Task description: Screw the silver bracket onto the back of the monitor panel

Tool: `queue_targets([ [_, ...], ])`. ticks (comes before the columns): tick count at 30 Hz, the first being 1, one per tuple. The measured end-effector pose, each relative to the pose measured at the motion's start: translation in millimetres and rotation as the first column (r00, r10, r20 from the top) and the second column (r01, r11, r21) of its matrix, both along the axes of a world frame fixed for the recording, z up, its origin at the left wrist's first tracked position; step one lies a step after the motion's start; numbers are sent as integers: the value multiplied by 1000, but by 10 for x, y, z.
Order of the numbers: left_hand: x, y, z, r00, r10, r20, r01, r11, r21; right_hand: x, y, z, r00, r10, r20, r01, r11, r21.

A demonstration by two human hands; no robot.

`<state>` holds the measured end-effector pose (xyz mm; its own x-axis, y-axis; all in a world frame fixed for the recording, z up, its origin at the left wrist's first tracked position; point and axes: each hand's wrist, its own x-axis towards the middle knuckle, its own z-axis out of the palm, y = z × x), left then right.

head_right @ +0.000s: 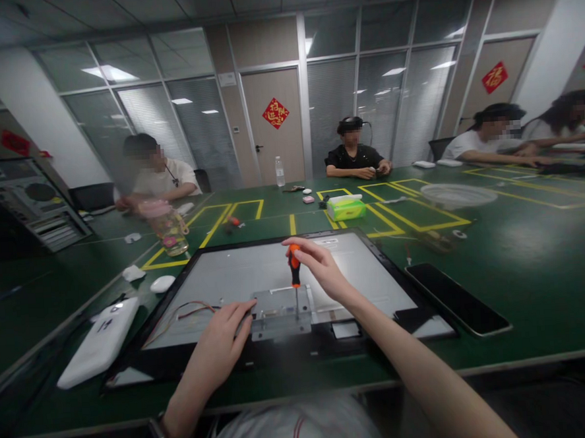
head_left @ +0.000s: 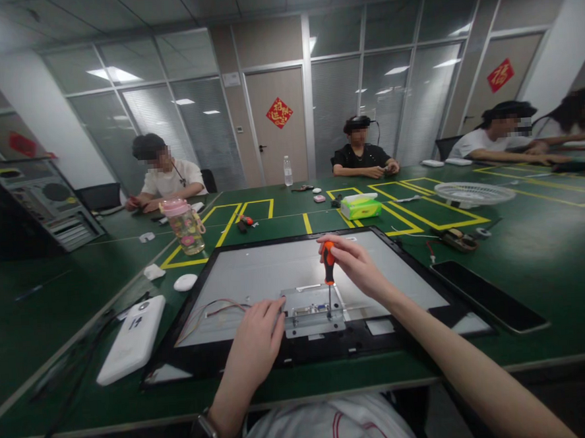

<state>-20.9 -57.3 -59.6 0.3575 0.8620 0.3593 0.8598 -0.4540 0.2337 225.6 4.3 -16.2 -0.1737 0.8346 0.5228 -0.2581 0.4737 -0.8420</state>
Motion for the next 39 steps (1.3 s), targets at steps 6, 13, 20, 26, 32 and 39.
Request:
queue_targets([
  [6, 3, 9, 2, 1000, 1, -7, -1, 1000, -8, -3, -3, -12, 1000, 6, 2, -6, 1000, -17],
  [13, 6, -2, 25, 1000, -12, -6, 12, 1000, -1, -19, -28, 12, 1000, 1, -23, -2, 999, -43],
  [20, -3, 3, -10, 1000, -11, -9, 11, 1000, 23, -16, -33, 8, 999, 34, -32, -36, 997, -62],
  [26, -10, 11, -34, 1000, -11, 4, 11, 999, 50, -9, -16, 3, 1000, 1, -6, -2, 1000, -32],
  [32, -10, 8, -17, 1000, -6, -1, 6, 999, 33, -8, -31, 19, 1000, -6, -14, 5, 999, -44],
  [39, -3, -2, -14, 1000, -5, -4, 5, 1000, -1, -17, -74, 54, 990, 137, -33, -139, 988, -68],
])
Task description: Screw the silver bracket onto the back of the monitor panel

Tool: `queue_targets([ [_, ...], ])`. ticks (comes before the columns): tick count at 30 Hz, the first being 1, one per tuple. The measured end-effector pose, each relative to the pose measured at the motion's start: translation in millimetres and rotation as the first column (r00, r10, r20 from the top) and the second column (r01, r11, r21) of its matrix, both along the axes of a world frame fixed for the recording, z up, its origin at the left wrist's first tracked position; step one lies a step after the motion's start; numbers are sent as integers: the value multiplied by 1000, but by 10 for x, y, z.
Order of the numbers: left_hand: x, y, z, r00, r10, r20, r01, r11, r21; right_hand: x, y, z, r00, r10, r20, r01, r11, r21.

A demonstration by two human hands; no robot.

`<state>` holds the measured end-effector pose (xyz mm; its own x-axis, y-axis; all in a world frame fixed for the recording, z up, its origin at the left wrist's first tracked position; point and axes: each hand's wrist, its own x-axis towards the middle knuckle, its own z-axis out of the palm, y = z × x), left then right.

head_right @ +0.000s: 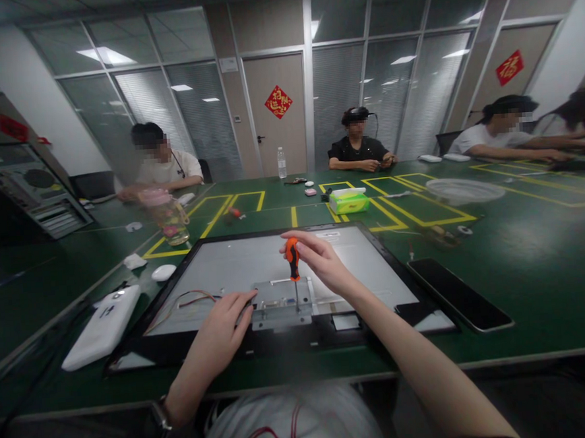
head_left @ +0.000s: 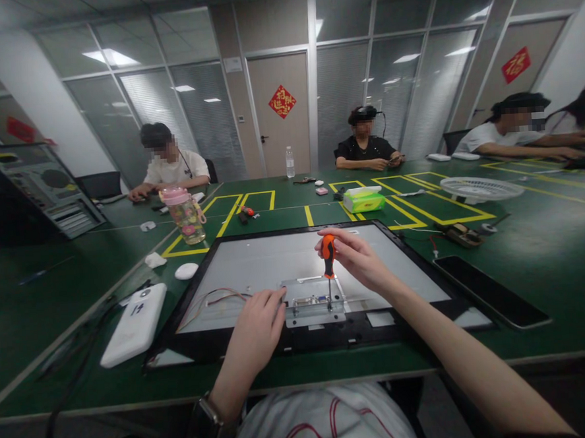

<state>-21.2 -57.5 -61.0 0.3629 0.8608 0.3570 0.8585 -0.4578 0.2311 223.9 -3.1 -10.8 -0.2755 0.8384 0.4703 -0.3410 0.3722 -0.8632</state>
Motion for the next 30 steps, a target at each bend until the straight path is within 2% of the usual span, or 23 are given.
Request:
queue_targets([
  [2, -1, -5, 4, 1000, -1, 1, 1, 1000, 1, -6, -13, 10, 1000, 25, -12, -25, 1000, -2],
  [7, 0, -7, 21, 1000, -11, -3, 11, 1000, 13, -3, -8, 0, 999, -41, 3, 41, 999, -12],
  [11, 3, -1, 14, 1000, -14, -6, 15, 999, 33, 3, 7, -13, 997, -53, -58, 51, 998, -32],
  [19, -3, 2, 1, 1000, -19, -11, 19, 999, 39, -4, -25, 30, 990, 104, -97, -112, 991, -78],
  [25, -4, -4, 11, 1000, -17, -9, 17, 998, 55, -3, -17, 19, 994, 46, -99, -52, 997, -64],
  [30, 1, -7, 8, 1000, -8, -6, 8, 998, 57, 8, -27, 44, 992, 89, -87, -99, 989, -111],
])
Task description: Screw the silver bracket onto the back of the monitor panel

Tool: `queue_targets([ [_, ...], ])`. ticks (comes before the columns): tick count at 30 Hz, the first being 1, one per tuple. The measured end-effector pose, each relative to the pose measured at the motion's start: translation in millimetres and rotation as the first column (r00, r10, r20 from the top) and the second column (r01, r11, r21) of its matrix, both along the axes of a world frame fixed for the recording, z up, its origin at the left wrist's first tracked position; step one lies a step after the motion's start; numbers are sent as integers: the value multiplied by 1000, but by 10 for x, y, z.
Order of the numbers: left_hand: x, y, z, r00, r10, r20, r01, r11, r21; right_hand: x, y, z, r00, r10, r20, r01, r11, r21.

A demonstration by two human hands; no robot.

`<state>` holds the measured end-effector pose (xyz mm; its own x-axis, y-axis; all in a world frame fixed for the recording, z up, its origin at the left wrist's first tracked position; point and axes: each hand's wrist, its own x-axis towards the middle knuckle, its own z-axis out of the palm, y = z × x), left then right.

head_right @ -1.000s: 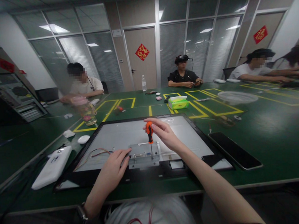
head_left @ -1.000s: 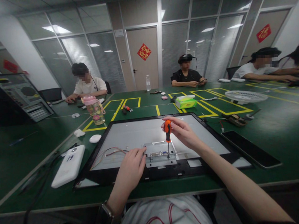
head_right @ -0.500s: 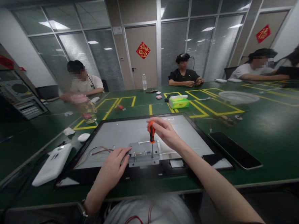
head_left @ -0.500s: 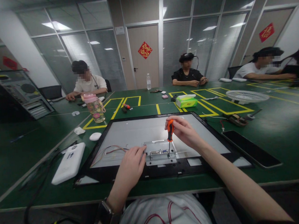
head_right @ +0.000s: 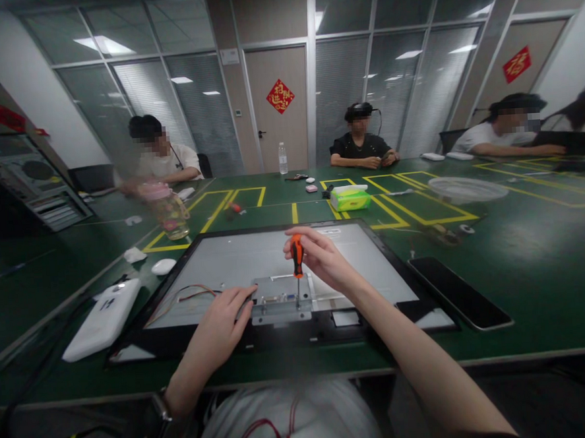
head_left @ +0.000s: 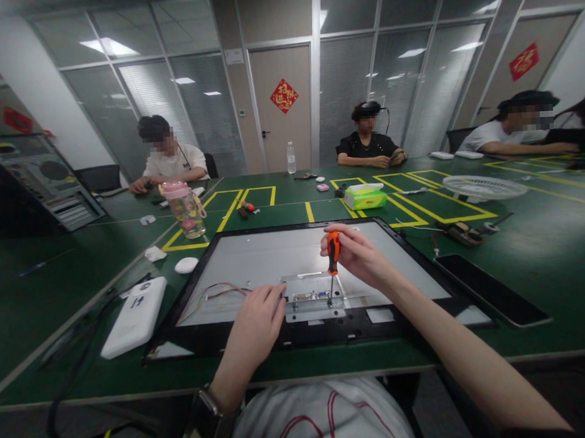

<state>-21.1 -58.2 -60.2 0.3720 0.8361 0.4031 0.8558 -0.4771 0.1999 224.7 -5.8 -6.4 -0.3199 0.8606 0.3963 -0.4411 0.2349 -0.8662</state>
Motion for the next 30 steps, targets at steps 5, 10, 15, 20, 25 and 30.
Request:
queue_targets([
  [5, 0, 0, -1, 1000, -5, 2, 5, 1000, 2, -3, -2, 11, 1000, 11, 5, -11, 1000, -17],
  [10, 2, 2, 5, 1000, -2, -3, 2, 1000, -19, -29, 18, -17, 994, -114, -3, 114, 993, 34],
  [15, 1, 3, 7, 1000, 2, 0, -2, 1000, 1, -11, 24, -28, 988, -155, 0, 155, 987, 51],
  [20, 0, -4, 10, 1000, 4, -13, -4, 1000, -7, -9, 4, -7, 998, -68, 12, 68, 998, -12],
  [25, -2, -5, 9, 1000, 1, -11, -1, 1000, -12, -18, 7, -17, 998, -58, -30, 59, 998, 23],
  [30, -1, 0, 10, 1000, -4, -17, 4, 1000, -18, -13, -13, 12, 1000, 3, 14, -3, 1000, 3],
])
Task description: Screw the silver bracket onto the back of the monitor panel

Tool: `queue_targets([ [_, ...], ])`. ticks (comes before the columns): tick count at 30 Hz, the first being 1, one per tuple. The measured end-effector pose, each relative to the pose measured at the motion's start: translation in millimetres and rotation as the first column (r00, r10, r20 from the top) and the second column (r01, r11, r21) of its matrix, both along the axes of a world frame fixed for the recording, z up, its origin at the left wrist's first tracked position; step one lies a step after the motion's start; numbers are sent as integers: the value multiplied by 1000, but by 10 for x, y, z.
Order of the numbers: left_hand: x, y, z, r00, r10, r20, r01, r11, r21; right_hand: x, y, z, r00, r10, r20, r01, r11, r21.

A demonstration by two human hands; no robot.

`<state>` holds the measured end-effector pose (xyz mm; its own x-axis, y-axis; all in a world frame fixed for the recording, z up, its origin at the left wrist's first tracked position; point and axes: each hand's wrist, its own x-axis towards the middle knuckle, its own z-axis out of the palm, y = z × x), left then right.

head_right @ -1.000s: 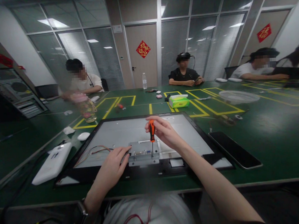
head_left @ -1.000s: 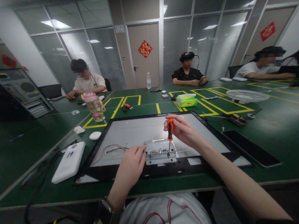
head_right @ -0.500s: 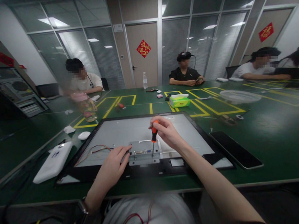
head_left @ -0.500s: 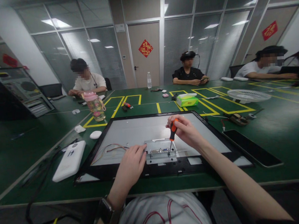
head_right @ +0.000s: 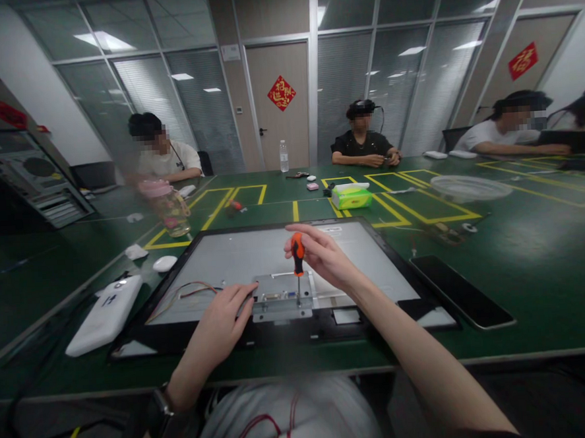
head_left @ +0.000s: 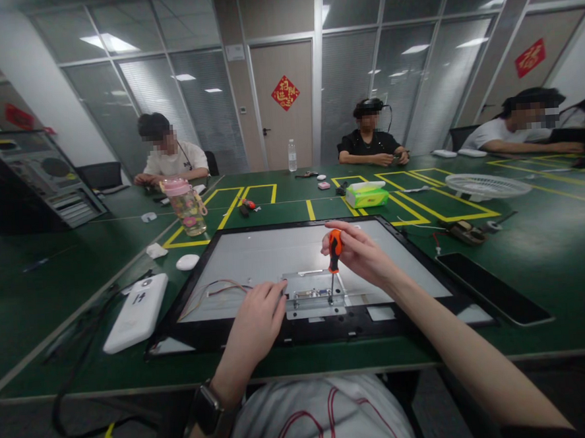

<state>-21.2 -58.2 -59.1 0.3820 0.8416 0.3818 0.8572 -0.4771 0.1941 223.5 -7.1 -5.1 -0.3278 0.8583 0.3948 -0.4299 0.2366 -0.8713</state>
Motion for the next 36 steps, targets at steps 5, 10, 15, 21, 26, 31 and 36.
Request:
queue_targets([
  [5, -4, 4, -6, 1000, -5, 7, 5, 1000, 3, -8, -19, 13, 999, 31, -23, -30, 999, 17],
  [10, -5, 8, -15, 1000, -8, 9, 8, 1000, 3, 22, 5, -23, 999, 26, -27, -24, 999, 37],
  [15, 6, 2, 15, 1000, 1, -8, -1, 1000, -1, 4, -11, -18, 991, 122, -52, -123, 992, -7],
  [21, 10, -8, 27, 1000, 2, -11, -2, 1000, -25, -12, -9, -10, 994, 73, -76, -71, 997, 19],
  [26, 5, -6, 17, 1000, -6, -6, 6, 999, -38, 19, 13, -17, 999, 43, -16, -42, 999, 26],
  [31, 5, -1, 11, 1000, -4, -8, 4, 1000, -10, 6, 3, -6, 996, 87, -14, -87, 996, 3],
  [36, -1, 5, 6, 1000, 1, -4, -1, 1000, 12, -12, 10, -22, 999, -38, -7, 38, 997, 62],
])
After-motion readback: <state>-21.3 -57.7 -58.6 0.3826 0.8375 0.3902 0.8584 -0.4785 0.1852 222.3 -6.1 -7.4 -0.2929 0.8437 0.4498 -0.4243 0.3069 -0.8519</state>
